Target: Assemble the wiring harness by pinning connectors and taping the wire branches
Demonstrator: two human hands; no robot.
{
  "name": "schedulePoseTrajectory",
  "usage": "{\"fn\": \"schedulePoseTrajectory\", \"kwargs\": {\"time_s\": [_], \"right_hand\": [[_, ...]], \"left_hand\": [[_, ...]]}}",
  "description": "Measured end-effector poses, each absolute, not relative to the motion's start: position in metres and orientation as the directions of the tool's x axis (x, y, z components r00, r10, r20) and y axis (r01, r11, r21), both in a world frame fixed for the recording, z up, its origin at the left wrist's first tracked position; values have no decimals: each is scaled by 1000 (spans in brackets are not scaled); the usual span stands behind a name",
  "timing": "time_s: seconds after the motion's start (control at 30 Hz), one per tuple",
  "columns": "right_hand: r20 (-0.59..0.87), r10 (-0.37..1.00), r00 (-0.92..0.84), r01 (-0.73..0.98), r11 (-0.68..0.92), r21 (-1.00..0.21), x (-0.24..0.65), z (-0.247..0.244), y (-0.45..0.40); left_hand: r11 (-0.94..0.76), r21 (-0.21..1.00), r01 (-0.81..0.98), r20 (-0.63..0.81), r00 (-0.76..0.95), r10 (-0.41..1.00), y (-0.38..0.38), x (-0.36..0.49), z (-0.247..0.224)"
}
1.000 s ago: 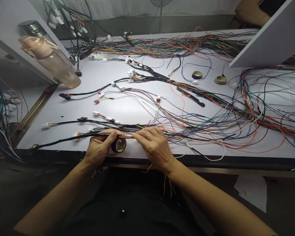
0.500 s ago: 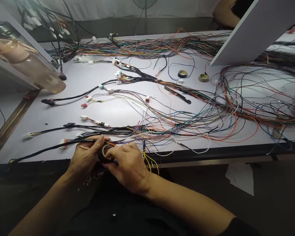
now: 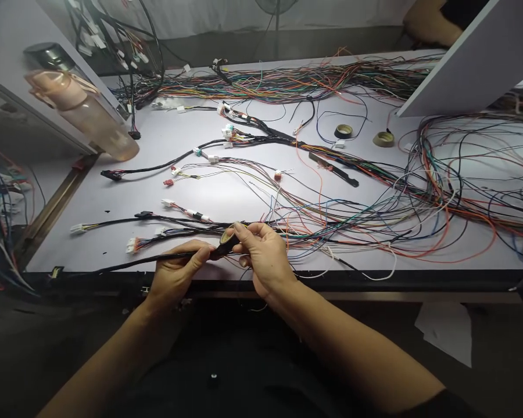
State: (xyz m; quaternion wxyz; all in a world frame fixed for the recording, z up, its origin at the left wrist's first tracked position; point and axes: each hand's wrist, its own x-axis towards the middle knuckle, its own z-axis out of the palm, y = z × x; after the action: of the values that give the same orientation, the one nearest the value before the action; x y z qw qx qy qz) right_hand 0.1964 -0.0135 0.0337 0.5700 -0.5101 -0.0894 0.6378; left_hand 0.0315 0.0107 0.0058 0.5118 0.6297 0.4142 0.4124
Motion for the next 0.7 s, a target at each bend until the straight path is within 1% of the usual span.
{"fn": "schedulePoseTrajectory", "kwargs": {"time_s": [0.1,0.13,0.17,0.2,0.23,0.27,0.3,0.33,0.37,0.4,0.43,0.47,0.5,0.53,0.6,0.63,0.7], "right_hand": [[-545,836,56,-516,-443,-733,206,33,-12],[-525,851,21,-451,-460,-764,211,33,-14],[-487,873,19,-377,-445,-813,216,33,-17],[-423,903,68,-289,-388,-875,221,33,-23],[-322,932,166,-179,-293,-939,224,33,-30],[-182,946,269,-42,-178,-983,226,33,-38],[-21,947,321,104,-57,-993,227,33,-48],[132,944,303,234,61,-970,225,33,-59],[232,951,205,319,159,-934,221,33,-69],[273,960,56,349,237,-907,217,32,-77],[260,964,-56,344,263,-901,211,30,-84],[203,972,-122,322,232,-918,205,28,-88],[122,983,-134,285,156,-946,200,26,-90],[22,993,-116,226,48,-973,196,24,-90],[-169,979,-111,47,-165,-985,190,20,-85],[-231,962,-142,-48,-240,-970,188,19,-82],[-282,930,-236,-194,-330,-924,184,19,-75]], "left_hand": [[-220,972,86,175,364,915,13,28,5],[-248,966,75,204,373,905,15,28,5],[-278,959,61,235,379,895,16,28,5],[-306,951,51,264,386,884,17,28,6],[-332,942,50,288,389,875,17,27,7],[-356,932,62,306,390,869,18,27,8],[-381,921,84,322,387,864,18,27,8],[-408,907,108,342,379,860,17,27,9],[-438,890,128,365,373,853,17,27,10],[-472,871,140,395,373,840,17,27,11],[-507,851,139,426,383,820,17,27,12],[-541,832,124,456,402,794,17,27,13],[-570,815,103,481,430,764,17,27,13],[-594,800,83,497,464,734,17,27,13],[-622,780,62,506,521,687,18,26,14],[-630,774,65,505,537,676,18,26,14],[-640,763,88,499,549,670,19,25,13]]}}
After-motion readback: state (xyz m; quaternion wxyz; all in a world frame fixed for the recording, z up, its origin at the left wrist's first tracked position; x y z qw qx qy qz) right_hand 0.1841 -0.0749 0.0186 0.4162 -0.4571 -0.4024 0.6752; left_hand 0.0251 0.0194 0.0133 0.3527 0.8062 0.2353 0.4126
